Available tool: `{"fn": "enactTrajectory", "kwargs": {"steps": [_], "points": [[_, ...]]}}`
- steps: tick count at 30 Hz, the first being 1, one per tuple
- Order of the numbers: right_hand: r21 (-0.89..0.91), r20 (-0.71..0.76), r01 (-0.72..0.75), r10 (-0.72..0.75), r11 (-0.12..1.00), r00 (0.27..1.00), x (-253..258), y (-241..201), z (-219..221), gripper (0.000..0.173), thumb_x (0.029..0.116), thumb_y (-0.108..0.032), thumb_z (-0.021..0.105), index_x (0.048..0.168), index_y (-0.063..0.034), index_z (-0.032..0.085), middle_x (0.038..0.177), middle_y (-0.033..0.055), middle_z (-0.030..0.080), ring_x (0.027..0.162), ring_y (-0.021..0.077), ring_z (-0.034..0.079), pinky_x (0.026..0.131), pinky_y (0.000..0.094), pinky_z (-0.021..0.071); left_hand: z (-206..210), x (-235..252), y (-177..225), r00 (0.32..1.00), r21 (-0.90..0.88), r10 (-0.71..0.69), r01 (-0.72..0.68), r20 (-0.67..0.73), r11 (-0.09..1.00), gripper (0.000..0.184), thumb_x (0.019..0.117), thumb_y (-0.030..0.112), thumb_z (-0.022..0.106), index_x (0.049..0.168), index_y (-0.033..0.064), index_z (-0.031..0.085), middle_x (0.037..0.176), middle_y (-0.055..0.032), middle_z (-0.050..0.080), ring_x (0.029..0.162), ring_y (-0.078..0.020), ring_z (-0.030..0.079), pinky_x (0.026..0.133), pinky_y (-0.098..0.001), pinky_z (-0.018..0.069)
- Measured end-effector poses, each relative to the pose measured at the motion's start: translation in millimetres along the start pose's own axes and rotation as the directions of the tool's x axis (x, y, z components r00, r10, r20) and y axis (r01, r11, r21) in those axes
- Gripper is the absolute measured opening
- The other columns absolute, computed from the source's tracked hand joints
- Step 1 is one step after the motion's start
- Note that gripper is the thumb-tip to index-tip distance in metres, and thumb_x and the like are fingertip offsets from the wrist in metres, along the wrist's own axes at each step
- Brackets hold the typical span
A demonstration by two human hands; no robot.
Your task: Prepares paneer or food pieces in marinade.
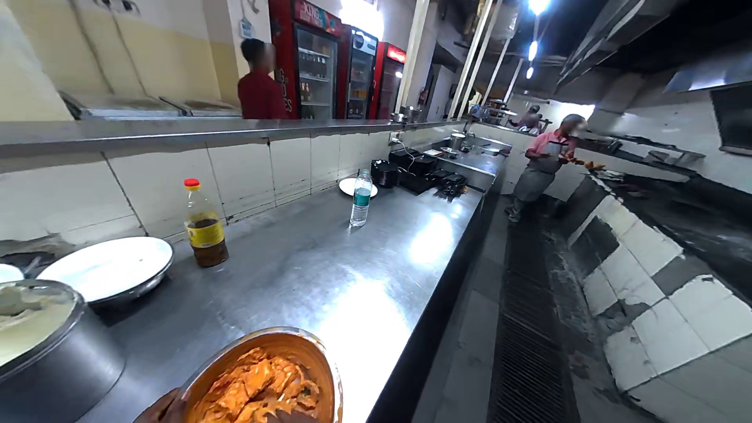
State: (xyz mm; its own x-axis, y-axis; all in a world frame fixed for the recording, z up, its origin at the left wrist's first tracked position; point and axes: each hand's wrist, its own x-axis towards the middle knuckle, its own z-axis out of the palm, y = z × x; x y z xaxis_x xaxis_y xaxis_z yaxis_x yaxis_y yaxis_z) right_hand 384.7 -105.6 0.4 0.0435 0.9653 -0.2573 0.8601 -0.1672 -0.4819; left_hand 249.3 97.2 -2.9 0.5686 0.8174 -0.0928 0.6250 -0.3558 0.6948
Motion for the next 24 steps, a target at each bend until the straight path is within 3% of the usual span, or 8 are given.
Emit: {"fn": "enactTrajectory", "kwargs": {"steps": [4,8,11,18,24], "points": [[-0.015,0.115,-0.051,0.052,0.999,0.992,-10.0,-0.4,-0.1,0.071,0.1034,-0.051,0.053,0.145,0.0063,0.050,0.147,0.0295,0.051,0.139,0.0435,0.048,0.113,0.0577,0.0401,1.9,-9.3,5.0,0.999,-0.017,-0.022,0.022,-0.032,1.000,0.038,0.1083,0.021,0.047,0.123,-0.0091,0.066,0.119,-0.0329,0.066,0.116,-0.0467,0.063,0.104,-0.0628,0.0433],[-0.046,0.235,-0.100,0.108,0.994,0.966,-10.8,-7.6,-16.5,0.075,0.1041,-0.054,0.049,0.149,0.0062,0.044,0.156,0.0298,0.041,0.146,0.0433,0.039,0.117,0.0584,0.0336,1.9,-12.1,16.1,0.993,-0.027,-0.109,0.108,-0.048,0.994,0.033,0.1090,0.019,0.049,0.121,-0.0050,0.068,0.119,-0.0281,0.068,0.117,-0.0422,0.064,0.104,-0.0597,0.0444],[-0.058,0.290,-0.118,0.130,0.991,0.948,-13.9,-13.8,-20.5,0.078,0.1038,-0.055,0.048,0.151,0.0067,0.041,0.158,0.0297,0.038,0.148,0.0431,0.036,0.119,0.0583,0.0302,0.9,-12.3,20.9,0.990,-0.017,-0.140,0.139,-0.016,0.990,0.035,0.1089,0.020,0.049,0.129,-0.0034,0.066,0.125,-0.0271,0.066,0.122,-0.0407,0.062,0.108,-0.0564,0.0437],[-0.116,0.403,-0.174,0.206,0.978,0.892,-22.8,-8.2,-25.1,0.080,0.1042,-0.058,0.042,0.154,0.0054,0.038,0.160,0.0282,0.036,0.149,0.0418,0.036,0.119,0.0579,0.0311,4.9,-12.1,29.1,0.991,-0.029,-0.122,0.121,-0.050,0.992,0.033,0.1078,0.019,0.053,0.130,-0.0022,0.067,0.122,-0.0255,0.067,0.117,-0.0407,0.064,0.104,-0.0574,0.0464],[-0.134,0.401,-0.158,0.199,0.978,0.894,-31.8,-10.3,-24.2,0.082,0.1031,-0.059,0.042,0.153,0.0051,0.039,0.160,0.0279,0.036,0.150,0.0418,0.034,0.119,0.0585,0.0287,5.4,-11.7,31.9,0.991,-0.005,-0.125,0.125,-0.056,0.992,0.033,0.1076,0.020,0.054,0.129,-0.0012,0.067,0.120,-0.0259,0.067,0.114,-0.0426,0.063,0.100,-0.0610,0.0465]]}}
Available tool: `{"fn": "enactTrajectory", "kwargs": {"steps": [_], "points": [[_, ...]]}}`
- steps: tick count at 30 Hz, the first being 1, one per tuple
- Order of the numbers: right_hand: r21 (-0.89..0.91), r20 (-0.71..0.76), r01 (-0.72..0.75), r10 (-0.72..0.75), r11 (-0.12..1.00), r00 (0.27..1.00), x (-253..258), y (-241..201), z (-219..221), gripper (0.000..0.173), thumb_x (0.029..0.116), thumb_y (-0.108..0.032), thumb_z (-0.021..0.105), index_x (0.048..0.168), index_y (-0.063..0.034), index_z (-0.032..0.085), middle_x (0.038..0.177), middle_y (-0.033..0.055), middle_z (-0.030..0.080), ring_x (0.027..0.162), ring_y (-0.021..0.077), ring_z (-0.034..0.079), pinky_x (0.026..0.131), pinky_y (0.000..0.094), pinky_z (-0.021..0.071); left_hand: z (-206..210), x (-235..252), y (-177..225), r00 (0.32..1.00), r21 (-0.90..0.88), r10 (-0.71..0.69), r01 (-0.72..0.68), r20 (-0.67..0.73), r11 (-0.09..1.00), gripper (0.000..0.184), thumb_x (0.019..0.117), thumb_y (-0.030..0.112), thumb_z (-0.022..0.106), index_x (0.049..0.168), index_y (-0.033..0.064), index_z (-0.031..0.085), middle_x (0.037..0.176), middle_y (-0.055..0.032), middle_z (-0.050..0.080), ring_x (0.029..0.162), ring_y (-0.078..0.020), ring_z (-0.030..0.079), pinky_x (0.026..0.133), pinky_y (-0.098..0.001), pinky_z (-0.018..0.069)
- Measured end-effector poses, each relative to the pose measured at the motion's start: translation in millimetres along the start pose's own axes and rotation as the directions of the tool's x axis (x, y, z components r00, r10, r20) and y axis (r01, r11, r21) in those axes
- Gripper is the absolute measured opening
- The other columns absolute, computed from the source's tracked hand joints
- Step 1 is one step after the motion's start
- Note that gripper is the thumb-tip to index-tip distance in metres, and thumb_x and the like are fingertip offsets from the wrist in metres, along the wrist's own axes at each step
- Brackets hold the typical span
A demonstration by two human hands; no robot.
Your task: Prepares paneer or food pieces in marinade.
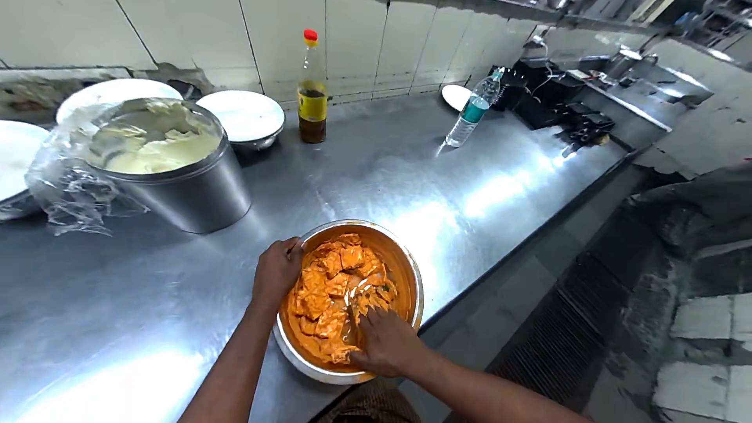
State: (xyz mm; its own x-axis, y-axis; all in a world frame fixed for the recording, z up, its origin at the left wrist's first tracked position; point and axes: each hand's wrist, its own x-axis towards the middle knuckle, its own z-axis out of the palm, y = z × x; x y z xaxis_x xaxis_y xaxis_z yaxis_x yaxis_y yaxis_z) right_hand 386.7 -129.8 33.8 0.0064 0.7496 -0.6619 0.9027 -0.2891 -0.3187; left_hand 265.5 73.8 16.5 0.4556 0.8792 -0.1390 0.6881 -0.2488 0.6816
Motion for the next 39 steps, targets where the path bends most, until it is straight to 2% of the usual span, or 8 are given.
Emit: {"fn": "enactTrajectory", "kwargs": {"steps": [16,20,21,23,25,27,35,39], "points": [[-0.084,0.001,0.062,-0.062,0.995,0.998,-86.6,18.6,9.3,0.057,0.1051,-0.044,0.052,0.131,0.0068,0.059,0.132,0.0284,0.060,0.132,0.0453,0.052,0.112,0.0594,0.0378,-2.5,2.4,-2.5,1.000,-0.111,0.010,-0.009,0.009,0.994,0.032,0.1074,0.018,0.054,0.129,-0.0020,0.067,0.121,-0.0252,0.067,0.115,-0.0401,0.064,0.101,-0.0599,0.0459],[0.358,-0.125,-0.052,0.103,0.932,0.987,-95.9,33.0,-17.2,0.042,0.1059,-0.032,0.053,0.104,0.0077,0.067,0.103,0.0244,0.067,0.101,0.0373,0.066,0.090,0.0562,0.0497,-1.8,2.6,-3.2,1.000,-0.071,0.017,-0.017,0.002,0.997,0.033,0.1075,0.019,0.054,0.129,-0.0019,0.067,0.121,-0.0250,0.067,0.115,-0.0397,0.064,0.102,-0.0581,0.0463],[0.623,-0.201,-0.024,0.189,0.782,0.961,-89.0,34.9,-20.0,0.037,0.1079,-0.023,0.048,0.105,0.0087,0.066,0.100,0.0191,0.068,0.096,0.0275,0.067,0.089,0.0465,0.0518,-1.9,1.8,-5.4,1.000,-0.078,0.020,-0.020,-0.002,0.997,0.033,0.1076,0.019,0.054,0.129,-0.0023,0.067,0.121,-0.0252,0.067,0.116,-0.0399,0.064,0.103,-0.0578,0.0460],[0.966,-0.251,0.222,0.270,0.133,0.930,-59.8,25.4,-14.7,0.053,0.1140,-0.020,0.014,0.124,0.0109,0.056,0.117,0.0188,0.068,0.107,0.0222,0.069,0.096,0.0366,0.0552,-2.4,-0.7,-7.4,1.000,-0.126,0.020,-0.023,-0.024,0.992,0.033,0.1076,0.019,0.053,0.129,-0.0030,0.067,0.121,-0.0252,0.068,0.115,-0.0397,0.064,0.103,-0.0580,0.0463],[0.861,-0.188,0.296,0.281,-0.413,0.941,-31.8,7.3,2.2,0.075,0.1109,-0.044,0.000,0.140,0.0098,0.044,0.136,0.0256,0.057,0.122,0.0307,0.061,0.103,0.0417,0.0497,-0.6,-4.4,-10.5,1.000,-0.178,-0.016,0.012,-0.023,0.984,0.034,0.1080,0.020,0.053,0.129,-0.0030,0.066,0.121,-0.0247,0.068,0.115,-0.0385,0.065,0.103,-0.0583,0.0460],[0.742,-0.112,0.284,0.305,-0.608,0.946,-22.8,-0.3,21.1,0.082,0.1082,-0.056,0.001,0.146,0.0078,0.036,0.142,0.0274,0.051,0.126,0.0335,0.057,0.105,0.0425,0.0478,0.5,-5.2,-12.8,0.999,-0.212,-0.044,0.037,-0.030,0.977,0.034,0.1080,0.020,0.053,0.128,-0.0035,0.067,0.122,-0.0247,0.068,0.116,-0.0380,0.064,0.104,-0.0576,0.0456],[0.876,0.051,0.086,0.267,-0.475,0.962,-91.9,52.0,21.4,0.083,0.1083,-0.061,0.011,0.135,0.0066,0.051,0.129,0.0224,0.064,0.117,0.0305,0.065,0.099,0.0407,0.0532,1.6,-4.2,-11.6,1.000,-0.162,-0.027,0.024,-0.016,0.986,0.034,0.1084,0.021,0.052,0.128,-0.0025,0.067,0.123,-0.0248,0.068,0.118,-0.0392,0.063,0.105,-0.0580,0.0446],[0.980,-0.057,0.113,0.318,-0.162,0.946,-83.5,53.2,-2.9,0.062,0.1142,-0.037,0.014,0.103,-0.0012,0.063,0.087,0.0100,0.073,0.078,0.0208,0.071,0.073,0.0351,0.0588,1.9,-5.4,-16.1,0.998,-0.214,-0.056,0.046,-0.039,0.976,0.032,0.1079,0.021,0.053,0.123,-0.0028,0.069,0.117,-0.0245,0.069,0.113,-0.0378,0.065,0.102,-0.0578,0.0455]]}}
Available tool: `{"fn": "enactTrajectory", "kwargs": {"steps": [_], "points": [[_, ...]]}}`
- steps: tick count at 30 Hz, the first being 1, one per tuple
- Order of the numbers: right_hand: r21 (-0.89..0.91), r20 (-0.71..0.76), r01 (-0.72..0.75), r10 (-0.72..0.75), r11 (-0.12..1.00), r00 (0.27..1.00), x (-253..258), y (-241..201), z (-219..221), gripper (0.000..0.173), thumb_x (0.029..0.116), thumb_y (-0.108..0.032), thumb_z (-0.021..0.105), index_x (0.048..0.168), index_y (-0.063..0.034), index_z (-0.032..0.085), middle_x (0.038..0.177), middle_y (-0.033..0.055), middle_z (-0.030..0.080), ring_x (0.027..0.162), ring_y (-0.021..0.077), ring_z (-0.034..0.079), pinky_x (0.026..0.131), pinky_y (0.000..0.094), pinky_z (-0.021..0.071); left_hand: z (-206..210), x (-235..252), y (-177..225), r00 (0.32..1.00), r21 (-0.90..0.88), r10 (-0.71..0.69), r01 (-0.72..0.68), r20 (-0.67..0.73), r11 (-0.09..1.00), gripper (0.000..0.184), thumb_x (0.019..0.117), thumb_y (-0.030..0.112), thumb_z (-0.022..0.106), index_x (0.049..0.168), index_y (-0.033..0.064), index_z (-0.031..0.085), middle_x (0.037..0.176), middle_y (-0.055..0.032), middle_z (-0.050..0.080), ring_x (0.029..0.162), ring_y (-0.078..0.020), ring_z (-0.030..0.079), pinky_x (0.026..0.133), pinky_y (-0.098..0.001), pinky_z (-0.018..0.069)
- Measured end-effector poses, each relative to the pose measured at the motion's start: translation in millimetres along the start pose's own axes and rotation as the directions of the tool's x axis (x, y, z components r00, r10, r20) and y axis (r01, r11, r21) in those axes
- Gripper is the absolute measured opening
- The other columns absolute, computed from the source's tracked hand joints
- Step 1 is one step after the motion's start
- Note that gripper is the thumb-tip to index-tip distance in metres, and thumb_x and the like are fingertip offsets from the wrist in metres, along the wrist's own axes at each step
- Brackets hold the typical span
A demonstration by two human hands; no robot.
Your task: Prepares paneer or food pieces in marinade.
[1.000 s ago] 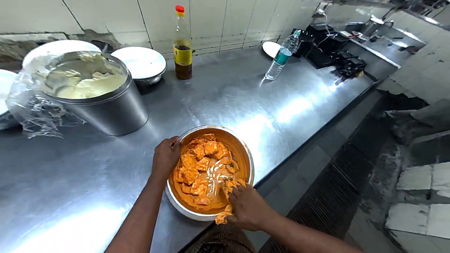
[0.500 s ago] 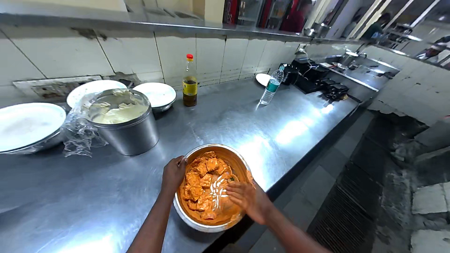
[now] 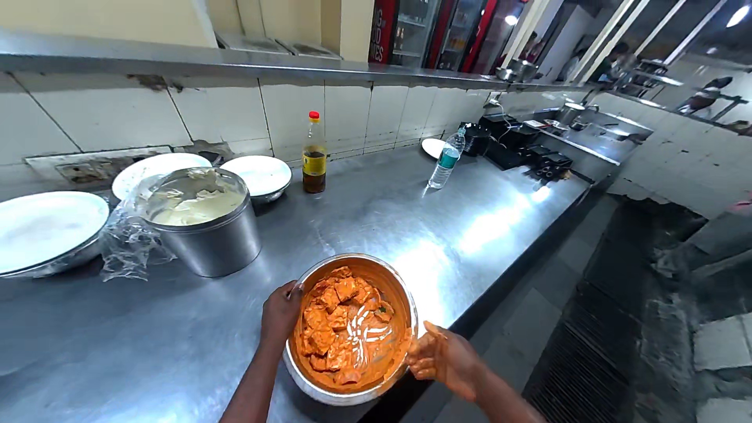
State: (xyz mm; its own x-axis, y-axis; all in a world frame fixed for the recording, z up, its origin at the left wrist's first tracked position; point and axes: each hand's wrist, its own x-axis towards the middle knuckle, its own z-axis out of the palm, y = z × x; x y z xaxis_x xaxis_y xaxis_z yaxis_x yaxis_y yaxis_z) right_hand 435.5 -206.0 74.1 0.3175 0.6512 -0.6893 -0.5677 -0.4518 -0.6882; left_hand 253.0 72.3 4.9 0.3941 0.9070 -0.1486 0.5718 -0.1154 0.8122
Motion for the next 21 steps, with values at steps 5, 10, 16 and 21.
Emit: {"fn": "enactTrajectory", "kwargs": {"steps": [5,10,16,21], "points": [[-0.168,0.108,0.232,-0.216,0.958,0.971,18.8,-8.6,23.3,0.018,0.0961,0.000,0.050,0.085,-0.0096,0.060,0.074,-0.0010,0.067,0.070,0.0080,0.066,0.071,0.0272,0.0570,0.4,-0.9,0.8,1.000,-0.006,-0.018,0.018,-0.008,1.000,0.032,0.1083,0.020,0.052,0.123,-0.0024,0.069,0.119,-0.0240,0.069,0.115,-0.0368,0.065,0.103,-0.0558,0.0456],[-0.095,0.171,0.359,-0.340,0.928,0.925,26.6,-9.0,24.5,0.027,0.0792,0.012,0.059,0.096,-0.0082,0.058,0.089,0.0014,0.066,0.082,0.0105,0.066,0.077,0.0305,0.0581,1.1,-2.6,-3.0,0.999,-0.016,-0.029,0.028,-0.027,0.999,0.033,0.1084,0.020,0.051,0.126,-0.0022,0.068,0.120,-0.0229,0.069,0.116,-0.0351,0.065,0.104,-0.0539,0.0459],[0.145,-0.003,0.444,-0.448,0.884,0.894,32.9,-15.9,40.1,0.022,0.0963,0.008,0.042,0.093,-0.0063,0.059,0.083,0.0010,0.063,0.077,0.0099,0.063,0.076,0.0280,0.0564,1.0,-3.6,-1.0,1.000,0.020,-0.013,0.014,-0.024,1.000,0.032,0.1086,0.019,0.051,0.123,-0.0030,0.069,0.120,-0.0232,0.069,0.116,-0.0352,0.065,0.105,-0.0536,0.0452],[0.010,-0.127,0.363,-0.359,0.932,0.924,34.8,-16.4,50.2,0.026,0.1054,-0.002,0.034,0.104,0.0005,0.059,0.098,0.0086,0.061,0.088,0.0153,0.061,0.080,0.0303,0.0534,3.1,-4.5,-4.8,0.998,0.004,0.010,-0.010,-0.056,1.000,0.031,0.1080,0.019,0.052,0.121,-0.0039,0.069,0.118,-0.0240,0.069,0.114,-0.0361,0.065,0.103,-0.0543,0.0459]]}}
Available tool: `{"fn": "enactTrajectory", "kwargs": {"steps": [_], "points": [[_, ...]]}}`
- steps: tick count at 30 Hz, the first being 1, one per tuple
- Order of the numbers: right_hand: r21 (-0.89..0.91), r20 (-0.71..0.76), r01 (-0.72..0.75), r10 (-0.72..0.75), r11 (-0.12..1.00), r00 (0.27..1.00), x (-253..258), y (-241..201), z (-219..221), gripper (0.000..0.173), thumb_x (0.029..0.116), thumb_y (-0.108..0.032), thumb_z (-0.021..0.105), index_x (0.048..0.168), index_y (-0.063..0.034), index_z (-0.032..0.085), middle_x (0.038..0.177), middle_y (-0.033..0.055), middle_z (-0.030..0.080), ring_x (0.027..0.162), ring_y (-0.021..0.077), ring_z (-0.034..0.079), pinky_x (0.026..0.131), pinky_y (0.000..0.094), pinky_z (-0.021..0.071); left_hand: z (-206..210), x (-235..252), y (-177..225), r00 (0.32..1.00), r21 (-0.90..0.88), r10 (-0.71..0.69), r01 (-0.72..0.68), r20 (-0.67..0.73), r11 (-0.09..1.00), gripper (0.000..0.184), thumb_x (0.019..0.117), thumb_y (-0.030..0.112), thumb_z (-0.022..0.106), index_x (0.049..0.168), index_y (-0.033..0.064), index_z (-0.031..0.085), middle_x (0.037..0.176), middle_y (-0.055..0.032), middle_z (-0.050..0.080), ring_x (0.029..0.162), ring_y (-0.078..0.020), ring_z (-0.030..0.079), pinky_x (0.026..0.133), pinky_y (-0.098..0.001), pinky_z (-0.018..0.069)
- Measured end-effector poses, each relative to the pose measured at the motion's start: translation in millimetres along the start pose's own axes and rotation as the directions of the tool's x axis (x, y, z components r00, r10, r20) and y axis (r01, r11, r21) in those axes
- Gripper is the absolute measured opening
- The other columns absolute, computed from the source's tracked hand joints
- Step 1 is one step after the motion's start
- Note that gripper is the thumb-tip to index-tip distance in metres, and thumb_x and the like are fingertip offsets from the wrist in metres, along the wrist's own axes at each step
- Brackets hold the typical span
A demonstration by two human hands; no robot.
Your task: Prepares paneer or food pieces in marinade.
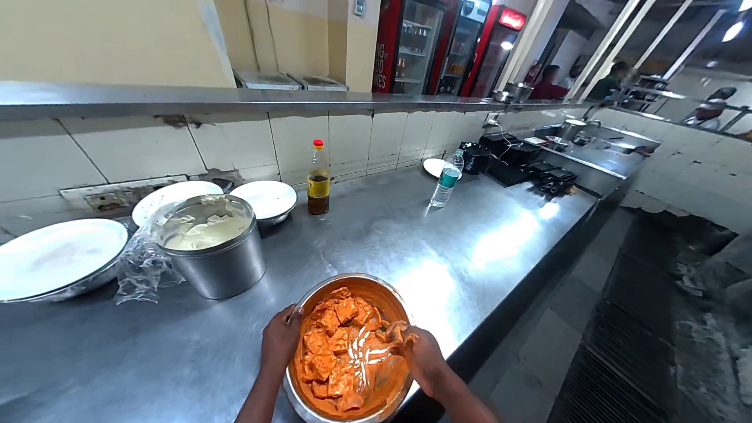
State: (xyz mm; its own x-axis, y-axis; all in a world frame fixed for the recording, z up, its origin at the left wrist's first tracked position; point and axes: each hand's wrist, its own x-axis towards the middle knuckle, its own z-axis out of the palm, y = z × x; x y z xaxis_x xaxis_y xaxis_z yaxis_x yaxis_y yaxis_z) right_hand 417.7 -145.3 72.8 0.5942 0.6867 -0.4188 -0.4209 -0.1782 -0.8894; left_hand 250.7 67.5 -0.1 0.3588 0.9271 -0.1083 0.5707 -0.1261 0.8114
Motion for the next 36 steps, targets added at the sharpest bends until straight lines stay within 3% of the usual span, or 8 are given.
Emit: {"fn": "enactTrajectory", "kwargs": {"steps": [3,6,9,17,21,25,30,36], "points": [[-0.331,0.142,0.089,-0.044,0.939,0.989,-2.2,-1.3,-9.3,0.036,0.1057,-0.004,0.042,0.139,0.0064,0.049,0.134,0.0197,0.056,0.119,0.0197,0.058,0.104,0.0341,0.0476,0.2,-1.0,1.3,1.000,0.000,-0.018,0.018,0.000,1.000,0.031,0.1081,0.019,0.052,0.120,-0.0033,0.069,0.119,-0.0237,0.069,0.114,-0.0355,0.065,0.103,-0.0537,0.0460],[-0.676,0.294,0.293,-0.116,0.676,0.949,5.8,-2.9,-15.9,0.036,0.1054,-0.007,0.047,0.135,0.0121,0.055,0.140,0.0282,0.056,0.132,0.0313,0.054,0.114,0.0410,0.0409,-2.5,-0.9,4.4,0.999,0.026,-0.029,0.029,0.029,0.999,0.033,0.1084,0.020,0.051,0.123,-0.0035,0.068,0.124,-0.0246,0.067,0.120,-0.0373,0.063,0.106,-0.0558,0.0442],[-0.817,0.362,0.372,-0.111,0.441,0.926,8.1,5.6,-7.1,0.037,0.1056,-0.018,0.050,0.124,0.0113,0.064,0.131,0.0298,0.063,0.128,0.0388,0.058,0.113,0.0484,0.0408,-2.2,-0.6,7.9,0.998,0.042,-0.039,0.037,0.041,0.998,0.033,0.1085,0.020,0.050,0.124,-0.0029,0.068,0.124,-0.0239,0.068,0.120,-0.0365,0.063,0.107,-0.0550,0.0438],[-0.826,0.502,0.560,0.377,-0.057,0.778,7.4,46.2,13.9,0.065,0.1063,-0.048,0.045,0.147,0.0023,0.049,0.150,0.0259,0.049,0.135,0.0438,0.051,0.104,0.0621,0.0439,-1.4,3.9,10.9,0.997,0.049,-0.036,0.033,0.067,0.998,0.032,0.1084,0.018,0.050,0.126,-0.0027,0.068,0.125,-0.0228,0.068,0.120,-0.0346,0.063,0.108,-0.0522,0.0443],[-0.771,0.559,0.628,0.361,-0.104,0.746,-14.8,45.0,-22.4,0.058,0.1053,-0.040,0.049,0.141,0.0045,0.056,0.144,0.0268,0.055,0.136,0.0437,0.051,0.107,0.0612,0.0420,-0.7,4.5,8.9,0.998,-0.003,-0.017,0.017,0.057,1.000,0.029,0.1073,0.016,0.053,0.121,-0.0034,0.069,0.118,-0.0230,0.070,0.112,-0.0339,0.066,0.102,-0.0525,0.0468],[-0.776,0.549,0.626,0.405,-0.078,0.731,-27.9,31.7,-48.7,0.060,0.1091,-0.042,0.041,0.150,0.0006,0.049,0.158,0.0224,0.044,0.150,0.0388,0.035,0.122,0.0564,0.0264,-1.5,1.6,14.1,0.999,0.024,-0.026,0.025,0.046,0.999,0.030,0.1072,0.016,0.053,0.124,-0.0043,0.068,0.119,-0.0238,0.069,0.114,-0.0349,0.065,0.103,-0.0522,0.0462],[-0.813,0.519,0.582,0.406,-0.038,0.752,-18.0,-31.6,-44.5,0.038,0.1069,-0.027,0.051,0.116,0.0048,0.068,0.116,0.0282,0.067,0.114,0.0451,0.063,0.096,0.0626,0.0471,-3.5,5.3,13.2,0.997,0.074,-0.003,-0.003,0.081,0.997,0.033,0.1083,0.018,0.051,0.127,-0.0036,0.067,0.124,-0.0233,0.068,0.118,-0.0349,0.064,0.106,-0.0511,0.0452],[-0.867,0.361,0.418,0.235,-0.273,0.902,80.5,-44.4,-25.1,0.051,0.1001,-0.011,0.056,0.151,-0.0079,0.050,0.156,0.0327,0.035,0.145,0.0509,0.033,0.111,0.0651,0.0361,-5.3,5.9,17.8,0.994,0.088,0.003,-0.013,0.113,0.996,0.035,0.1082,0.019,0.051,0.132,-0.0027,0.064,0.130,-0.0237,0.065,0.124,-0.0356,0.061,0.110,-0.0510,0.0431]]}}
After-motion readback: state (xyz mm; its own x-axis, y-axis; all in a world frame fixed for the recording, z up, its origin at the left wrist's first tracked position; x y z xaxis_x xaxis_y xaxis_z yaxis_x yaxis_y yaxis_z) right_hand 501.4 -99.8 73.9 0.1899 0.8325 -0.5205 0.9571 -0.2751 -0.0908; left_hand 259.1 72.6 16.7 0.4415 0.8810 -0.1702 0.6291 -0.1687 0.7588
